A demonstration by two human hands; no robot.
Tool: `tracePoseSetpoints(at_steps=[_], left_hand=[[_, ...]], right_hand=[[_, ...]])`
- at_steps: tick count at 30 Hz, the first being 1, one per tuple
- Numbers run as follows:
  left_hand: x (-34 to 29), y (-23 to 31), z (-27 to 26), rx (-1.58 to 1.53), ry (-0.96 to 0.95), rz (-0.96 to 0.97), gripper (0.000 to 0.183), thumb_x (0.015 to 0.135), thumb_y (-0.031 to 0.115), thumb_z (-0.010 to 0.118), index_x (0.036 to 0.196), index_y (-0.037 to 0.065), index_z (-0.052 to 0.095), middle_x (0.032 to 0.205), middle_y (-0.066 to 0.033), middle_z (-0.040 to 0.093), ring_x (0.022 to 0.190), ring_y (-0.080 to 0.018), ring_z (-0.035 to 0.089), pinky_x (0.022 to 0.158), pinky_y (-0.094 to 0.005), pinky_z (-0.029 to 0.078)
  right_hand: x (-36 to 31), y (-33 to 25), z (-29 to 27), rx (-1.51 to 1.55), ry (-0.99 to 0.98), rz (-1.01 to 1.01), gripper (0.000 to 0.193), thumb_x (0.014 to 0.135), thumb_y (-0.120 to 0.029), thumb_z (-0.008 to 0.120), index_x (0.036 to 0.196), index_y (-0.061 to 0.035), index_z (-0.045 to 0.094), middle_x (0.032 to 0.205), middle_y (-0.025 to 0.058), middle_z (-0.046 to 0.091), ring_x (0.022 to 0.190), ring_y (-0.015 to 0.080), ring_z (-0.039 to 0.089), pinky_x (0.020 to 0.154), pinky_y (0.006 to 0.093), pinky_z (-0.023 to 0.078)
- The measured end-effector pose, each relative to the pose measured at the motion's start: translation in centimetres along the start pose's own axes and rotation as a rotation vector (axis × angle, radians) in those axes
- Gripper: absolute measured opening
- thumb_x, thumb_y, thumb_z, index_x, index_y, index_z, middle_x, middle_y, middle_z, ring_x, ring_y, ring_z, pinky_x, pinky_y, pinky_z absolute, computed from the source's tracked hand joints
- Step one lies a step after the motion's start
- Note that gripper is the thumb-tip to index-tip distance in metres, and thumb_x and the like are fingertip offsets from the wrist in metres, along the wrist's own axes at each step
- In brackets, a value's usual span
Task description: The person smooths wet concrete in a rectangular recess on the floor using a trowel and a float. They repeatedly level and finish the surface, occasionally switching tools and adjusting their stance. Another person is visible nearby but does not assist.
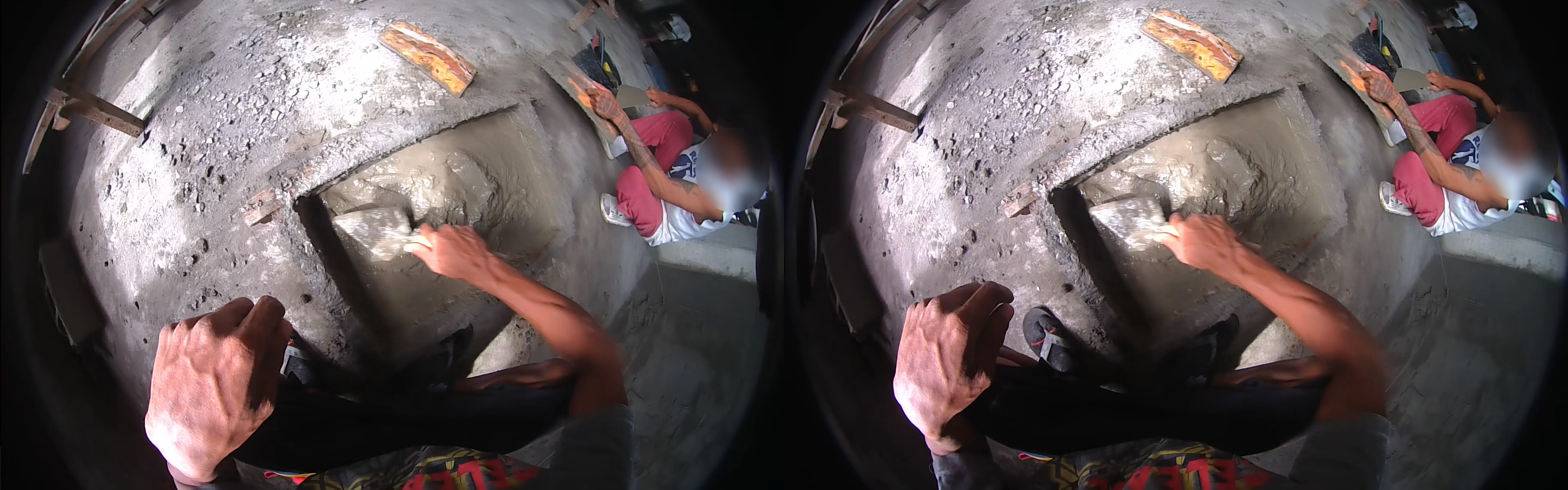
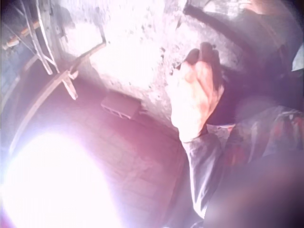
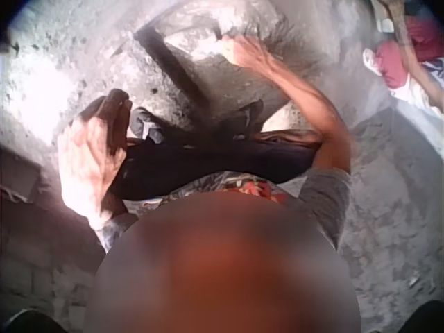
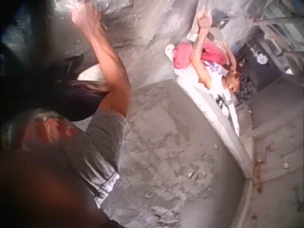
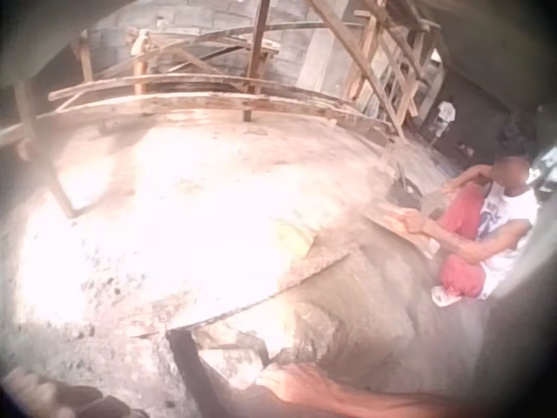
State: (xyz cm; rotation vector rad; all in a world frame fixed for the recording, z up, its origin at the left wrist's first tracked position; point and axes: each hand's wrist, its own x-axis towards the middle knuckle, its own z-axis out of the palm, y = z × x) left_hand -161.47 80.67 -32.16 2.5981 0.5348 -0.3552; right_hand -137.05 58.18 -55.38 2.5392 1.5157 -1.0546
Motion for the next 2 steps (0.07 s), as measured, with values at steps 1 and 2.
tracePoseSetpoints(at_steps=[1, 2], left_hand=[[0.1, 0.2, 0.1, 0.009, -0.002, 0.017, 0.012, 0.092, 0.018, 0.063, 0.093, 0.006, 0.062, 0.077, -0.0108, 0.063, 0.067, -0.0343, 0.066, 0.058, -0.0436, 0.050], [0.3, 0.4, 0.3, 0.004, -0.001, 0.025, 0.012, 0.092, 0.018, 0.063, 0.093, 0.006, 0.062, 0.077, -0.0108, 0.063, 0.067, -0.0343, 0.066, 0.058, -0.0436, 0.050]], right_hand=[[1.2, -0.9, 0.8, 0.012, 0.025, -0.049, 0.050, 0.098, -0.048, 0.053, 0.110, -0.0001, 0.062, 0.080, 0.0240, 0.070, 0.079, 0.0435, 0.070, 0.074, 0.0532, 0.054], [2.3, -1.9, 1.8, -0.050, -0.011, 0.002, 0.051, 0.099, -0.049, 0.052, 0.113, -0.0003, 0.061, 0.082, 0.0239, 0.071, 0.080, 0.0437, 0.070, 0.076, 0.0526, 0.055]])
